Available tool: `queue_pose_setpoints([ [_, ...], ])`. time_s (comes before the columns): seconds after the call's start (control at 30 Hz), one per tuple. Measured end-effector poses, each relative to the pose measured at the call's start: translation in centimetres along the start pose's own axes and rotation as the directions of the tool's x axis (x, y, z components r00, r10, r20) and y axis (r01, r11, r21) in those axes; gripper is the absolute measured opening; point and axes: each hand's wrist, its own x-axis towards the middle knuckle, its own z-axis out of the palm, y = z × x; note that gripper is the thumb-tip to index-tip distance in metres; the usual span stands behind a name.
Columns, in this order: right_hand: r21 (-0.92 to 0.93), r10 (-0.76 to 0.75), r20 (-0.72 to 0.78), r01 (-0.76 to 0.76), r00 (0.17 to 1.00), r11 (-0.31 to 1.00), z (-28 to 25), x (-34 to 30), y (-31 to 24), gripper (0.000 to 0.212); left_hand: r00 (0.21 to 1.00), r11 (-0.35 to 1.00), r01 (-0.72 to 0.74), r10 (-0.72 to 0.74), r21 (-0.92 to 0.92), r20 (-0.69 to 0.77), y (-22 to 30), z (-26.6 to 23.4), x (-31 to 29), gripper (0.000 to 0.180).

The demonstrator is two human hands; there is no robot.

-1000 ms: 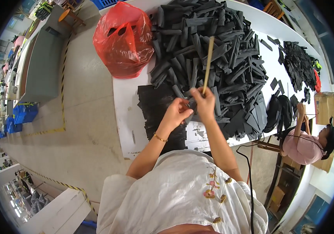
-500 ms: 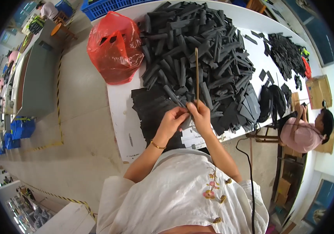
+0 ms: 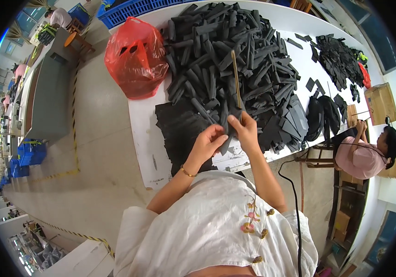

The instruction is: Sort and inspect small black foam components using a wooden stick at a factory workbench.

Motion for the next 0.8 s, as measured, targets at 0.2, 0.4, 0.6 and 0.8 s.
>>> queue_pose_setpoints([
  [0.2,0.348,0.033,-0.013,-0.027,0.999,0.937,-2.0,3.5,-2.2,0.013,0.97,0.806,0.224,-0.238,-0.547,0.048,1.3,1.6,1.0,0.046],
  [0.4,0.244,0.039,0.144,-0.074,0.989,0.967,-3.8,4.7,0.4,0.018,0.99,0.89,0.139,-0.142,-0.434,0.028,0.3,2.5,2.8,0.021],
  [0.6,0.29,-0.025,0.126,-0.013,0.992,0.957,-3.0,5.8,-0.9,0.022,0.972,0.907,0.206,-0.232,-0.368,-0.026,0.3,3.7,3.3,0.018],
  [0.8,-0.072,-0.079,-0.085,0.073,0.993,0.995,-4.4,5.0,0.2,0.02,0.953,0.974,-0.019,-0.05,-0.225,-0.299,1.5,2.9,3.7,0.019],
])
